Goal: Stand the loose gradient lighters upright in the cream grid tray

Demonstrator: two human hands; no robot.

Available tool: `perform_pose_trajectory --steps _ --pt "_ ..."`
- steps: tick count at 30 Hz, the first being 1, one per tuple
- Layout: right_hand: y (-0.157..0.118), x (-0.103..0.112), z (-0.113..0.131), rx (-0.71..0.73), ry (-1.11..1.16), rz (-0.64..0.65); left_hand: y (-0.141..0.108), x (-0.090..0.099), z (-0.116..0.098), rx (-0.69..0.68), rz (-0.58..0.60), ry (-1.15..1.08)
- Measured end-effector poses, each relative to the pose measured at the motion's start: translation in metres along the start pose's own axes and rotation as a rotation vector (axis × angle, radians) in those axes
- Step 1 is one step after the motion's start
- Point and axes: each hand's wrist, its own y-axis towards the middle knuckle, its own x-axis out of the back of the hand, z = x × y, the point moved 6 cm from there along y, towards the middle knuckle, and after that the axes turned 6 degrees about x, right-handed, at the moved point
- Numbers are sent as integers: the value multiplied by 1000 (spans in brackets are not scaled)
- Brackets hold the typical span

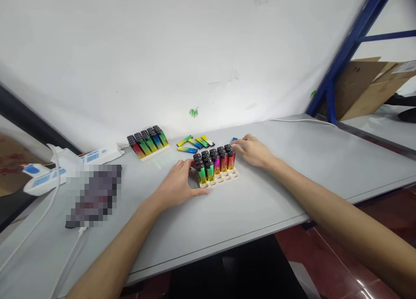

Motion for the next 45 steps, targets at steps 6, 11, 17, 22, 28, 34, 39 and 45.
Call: perform_pose_trajectory --steps 6,11,17,22,28,34,39,45 --pt "2 -5 -3 -15 -58 16 -1 4 2 22 -13 4" --pt "1 -2 -7 3 58 9 -1 3 3 18 -8 -11" --pt "-1 5 -3 -9 333 -98 -2 2 2 16 4 19" --pt "-4 4 -3 -117 370 -31 -1 1 2 5 10 45" --pt "-7 4 0 -153 549 6 -2 3 0 -16 -2 40" --pt "-8 -1 5 -195 965 -69 -3 3 0 -25 -6 48" --pt "-11 -6 7 -257 1165 -79 -3 4 -1 -23 -10 44" --pt "-11 -12 3 -394 1319 -55 -2 3 1 -15 -4 40"
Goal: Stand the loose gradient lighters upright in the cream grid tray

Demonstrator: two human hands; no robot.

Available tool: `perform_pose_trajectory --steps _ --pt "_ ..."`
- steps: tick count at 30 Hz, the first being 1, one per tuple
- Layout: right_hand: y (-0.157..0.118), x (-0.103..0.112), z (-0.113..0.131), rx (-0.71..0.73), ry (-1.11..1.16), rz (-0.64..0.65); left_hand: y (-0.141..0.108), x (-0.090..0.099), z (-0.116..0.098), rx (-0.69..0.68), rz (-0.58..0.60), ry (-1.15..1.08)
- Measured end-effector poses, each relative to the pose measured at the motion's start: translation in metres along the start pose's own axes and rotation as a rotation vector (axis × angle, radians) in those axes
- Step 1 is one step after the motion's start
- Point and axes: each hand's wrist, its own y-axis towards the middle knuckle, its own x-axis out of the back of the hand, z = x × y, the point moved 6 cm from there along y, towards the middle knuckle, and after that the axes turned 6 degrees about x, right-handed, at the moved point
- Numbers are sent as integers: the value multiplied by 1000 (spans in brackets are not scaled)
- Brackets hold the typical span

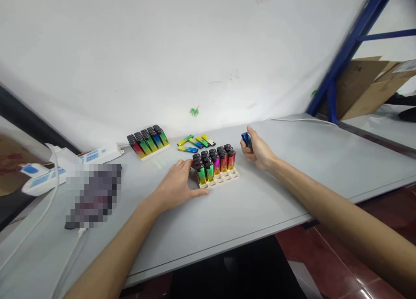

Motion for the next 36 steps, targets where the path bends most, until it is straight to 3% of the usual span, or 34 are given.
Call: perform_pose_trajectory --steps 30,36 --pt "0 2 2 17 7 -51 -1 1 -2 34 18 22" --pt "-4 1 10 168 -81 -103 -1 2 -4 0 -9 0"
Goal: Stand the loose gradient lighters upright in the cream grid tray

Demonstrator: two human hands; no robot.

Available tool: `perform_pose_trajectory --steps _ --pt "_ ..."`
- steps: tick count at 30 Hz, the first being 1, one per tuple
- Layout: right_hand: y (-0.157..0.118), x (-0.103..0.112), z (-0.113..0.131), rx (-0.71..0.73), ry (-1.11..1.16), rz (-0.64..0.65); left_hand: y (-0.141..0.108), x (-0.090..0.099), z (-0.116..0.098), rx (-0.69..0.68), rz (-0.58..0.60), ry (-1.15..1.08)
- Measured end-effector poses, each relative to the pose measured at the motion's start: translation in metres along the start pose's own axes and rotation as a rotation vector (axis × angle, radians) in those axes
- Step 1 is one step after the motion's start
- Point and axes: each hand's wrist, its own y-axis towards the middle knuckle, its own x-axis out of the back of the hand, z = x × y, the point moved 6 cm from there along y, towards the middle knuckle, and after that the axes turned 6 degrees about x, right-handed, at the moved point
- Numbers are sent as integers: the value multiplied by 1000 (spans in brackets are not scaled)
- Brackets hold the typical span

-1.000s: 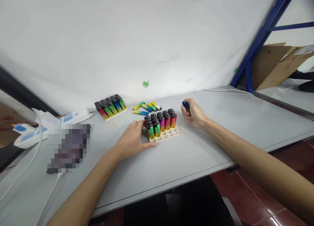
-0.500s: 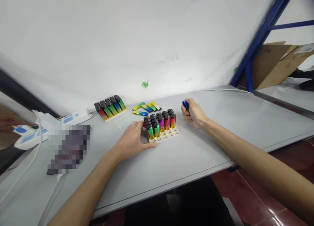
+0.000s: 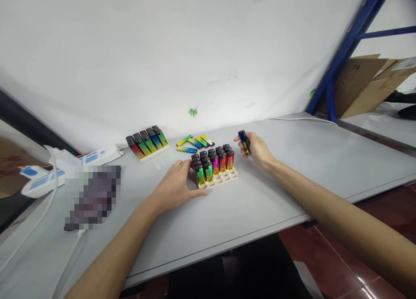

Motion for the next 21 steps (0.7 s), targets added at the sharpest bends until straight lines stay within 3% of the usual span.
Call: perform_pose_trajectory --steps 6,11,18,21 --pt "0 9 22 201 -159 -10 0 -1 1 -14 5 2" --pt "-3 10 41 342 -96 74 0 -3 4 4 4 -1" --pt "-32 -10 59 625 -358 48 1 -2 1 -14 8 26" --pt "-47 -25 58 747 -528 116 1 -3 2 -14 12 27"
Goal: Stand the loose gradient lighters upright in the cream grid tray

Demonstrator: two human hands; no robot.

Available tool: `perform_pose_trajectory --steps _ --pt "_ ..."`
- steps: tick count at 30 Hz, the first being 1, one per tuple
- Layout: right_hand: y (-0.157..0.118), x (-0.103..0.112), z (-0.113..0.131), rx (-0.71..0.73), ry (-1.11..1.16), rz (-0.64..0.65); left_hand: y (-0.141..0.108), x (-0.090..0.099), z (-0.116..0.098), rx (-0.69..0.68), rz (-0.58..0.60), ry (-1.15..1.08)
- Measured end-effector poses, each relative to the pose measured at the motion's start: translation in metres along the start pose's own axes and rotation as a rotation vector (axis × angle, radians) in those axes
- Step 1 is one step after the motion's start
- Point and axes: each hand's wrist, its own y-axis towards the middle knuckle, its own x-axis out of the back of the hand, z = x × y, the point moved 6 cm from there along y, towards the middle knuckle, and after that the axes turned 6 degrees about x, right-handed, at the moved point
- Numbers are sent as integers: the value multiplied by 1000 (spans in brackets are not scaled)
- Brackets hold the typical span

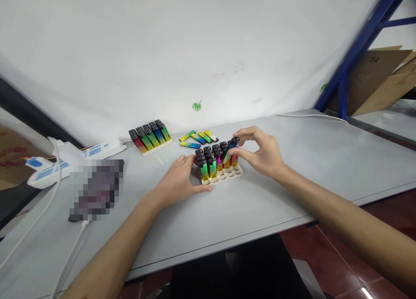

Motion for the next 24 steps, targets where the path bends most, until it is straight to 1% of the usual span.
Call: perform_pose_trajectory --steps 4,7,10,15,19,22,24 --pt "-5 -16 13 194 -148 128 0 0 0 -2 -7 2" --pt "-6 -20 17 257 -247 138 0 0 -1 7 -4 4" --pt "-6 -20 18 264 -248 123 0 1 -1 10 -8 11" --pt "-8 -23 18 269 -145 158 1 0 -1 -1 -6 10" --pt "-9 -26 16 233 -207 167 0 0 0 -13 -14 5" --pt "-8 -23 16 216 -244 140 0 0 1 -10 -19 -16" --pt "-6 -18 10 179 -230 84 -1 0 0 1 -24 -33"
